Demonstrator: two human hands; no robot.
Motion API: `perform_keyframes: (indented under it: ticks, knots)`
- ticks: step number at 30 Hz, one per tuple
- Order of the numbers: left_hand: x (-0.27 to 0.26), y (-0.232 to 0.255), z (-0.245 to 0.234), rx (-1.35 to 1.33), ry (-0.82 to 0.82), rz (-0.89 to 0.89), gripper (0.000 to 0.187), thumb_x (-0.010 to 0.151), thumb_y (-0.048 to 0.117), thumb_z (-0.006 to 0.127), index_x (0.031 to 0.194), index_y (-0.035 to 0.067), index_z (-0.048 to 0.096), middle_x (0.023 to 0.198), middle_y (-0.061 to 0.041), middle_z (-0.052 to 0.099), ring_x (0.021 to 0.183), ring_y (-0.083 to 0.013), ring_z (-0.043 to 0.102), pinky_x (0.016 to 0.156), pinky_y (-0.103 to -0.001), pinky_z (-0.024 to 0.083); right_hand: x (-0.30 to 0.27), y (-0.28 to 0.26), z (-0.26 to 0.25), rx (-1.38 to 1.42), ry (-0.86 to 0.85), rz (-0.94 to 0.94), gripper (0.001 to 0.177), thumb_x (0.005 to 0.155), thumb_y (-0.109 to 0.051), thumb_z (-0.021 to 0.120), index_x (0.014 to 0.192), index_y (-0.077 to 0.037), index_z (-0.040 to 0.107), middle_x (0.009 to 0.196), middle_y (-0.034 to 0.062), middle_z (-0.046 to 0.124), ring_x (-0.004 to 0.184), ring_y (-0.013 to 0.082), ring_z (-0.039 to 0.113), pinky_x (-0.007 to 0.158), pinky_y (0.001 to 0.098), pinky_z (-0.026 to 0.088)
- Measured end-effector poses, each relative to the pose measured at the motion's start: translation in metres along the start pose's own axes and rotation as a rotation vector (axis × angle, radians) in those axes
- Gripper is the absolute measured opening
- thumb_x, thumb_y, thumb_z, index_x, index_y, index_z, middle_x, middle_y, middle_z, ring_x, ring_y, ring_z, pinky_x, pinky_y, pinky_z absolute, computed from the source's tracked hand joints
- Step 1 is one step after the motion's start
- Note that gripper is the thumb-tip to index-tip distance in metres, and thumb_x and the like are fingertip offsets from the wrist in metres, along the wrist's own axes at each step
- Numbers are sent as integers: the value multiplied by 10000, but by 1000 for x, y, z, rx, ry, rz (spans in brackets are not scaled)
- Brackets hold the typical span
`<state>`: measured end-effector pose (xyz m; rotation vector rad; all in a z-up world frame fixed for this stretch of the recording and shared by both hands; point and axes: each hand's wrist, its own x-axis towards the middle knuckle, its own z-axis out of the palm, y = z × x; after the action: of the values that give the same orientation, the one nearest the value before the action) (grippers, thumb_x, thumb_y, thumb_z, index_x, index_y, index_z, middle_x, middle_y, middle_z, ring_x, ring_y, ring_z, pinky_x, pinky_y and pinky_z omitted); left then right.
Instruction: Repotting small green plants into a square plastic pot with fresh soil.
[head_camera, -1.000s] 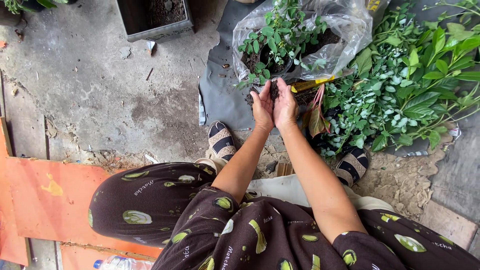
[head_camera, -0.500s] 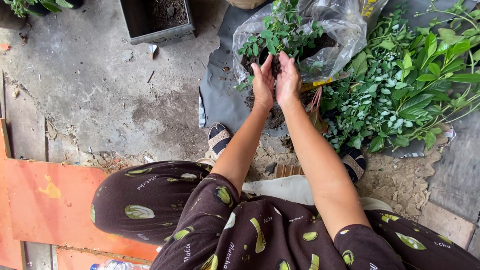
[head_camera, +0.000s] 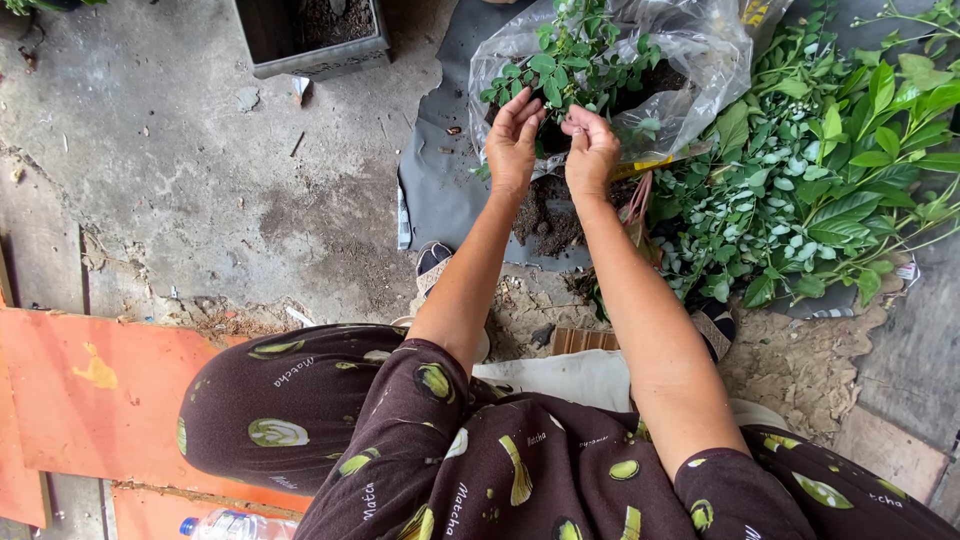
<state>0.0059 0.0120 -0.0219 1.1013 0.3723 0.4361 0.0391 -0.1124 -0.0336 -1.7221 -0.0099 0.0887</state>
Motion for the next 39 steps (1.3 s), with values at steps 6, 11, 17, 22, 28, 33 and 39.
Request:
perform_keyframes:
  ticks: [6, 11, 17, 22, 28, 33, 39]
  knots:
    - [3, 22, -5, 399, 184, 76, 338, 914, 29, 753, 1246, 32, 693, 1163, -104, 759, 1008, -156, 724, 934, -298, 590, -18, -17, -9, -413, 233, -177, 285, 851, -12, 797, 1111, -61, 690, 1046, 88, 590, 837, 198, 640, 757, 311, 559]
    - [5, 35, -9, 822, 232, 23, 369, 869, 165, 802, 1216, 64, 727, 1120, -127, 733, 942, -205, 746, 890, -324, 590, -10, 24, -7, -291, 194, 130, 424, 901, -156, 829, 1236, -50, 592, 1049, 91, 659, 811, 206, 676, 666, 324, 558]
    - [11, 12, -21, 872, 164, -63, 352, 895, 235, 782, 1196, 59, 735, 1029, -137, 796, 915, -199, 777, 880, -332, 590, 5, 62, 1, -115, 121, 223, 406, 949, -102, 740, 1325, -30, 603, 1147, 132, 666, 743, 168, 719, 551, 299, 609]
    - [1, 28, -16, 848, 180, -67, 298, 889, 216, 764, 1131, 42, 767, 927, -127, 796, 810, -176, 780, 799, -315, 608, 6, 23, 0, -47, 95, 256, 364, 931, 0, 675, 1288, -5, 603, 1143, 142, 659, 628, 184, 734, 483, 309, 617]
    - [-9, 40, -7, 613, 119, -120, 276, 888, 167, 757, 1130, 34, 761, 930, -53, 806, 822, -107, 740, 797, -283, 611, -2, -4, -28, 33, 58, 204, 278, 962, 31, 653, 1237, 24, 618, 1067, 139, 698, 593, 198, 750, 460, 305, 606]
    - [-18, 58, 15, 592, -78, -53, 362, 894, 141, 771, 1230, 19, 713, 973, -55, 784, 866, -98, 725, 790, -272, 597, -15, -39, -56, 153, 54, 131, 290, 946, 69, 622, 1235, 43, 630, 1058, 152, 699, 601, 220, 751, 477, 311, 606]
    - [-33, 75, 42, 659, -81, -44, 368, 845, 119, 738, 1184, -23, 716, 976, -89, 816, 842, -90, 748, 809, -267, 599, -30, -54, -84, 265, 100, 112, 410, 917, 39, 639, 1312, 27, 534, 975, 130, 680, 587, 209, 733, 484, 303, 614]
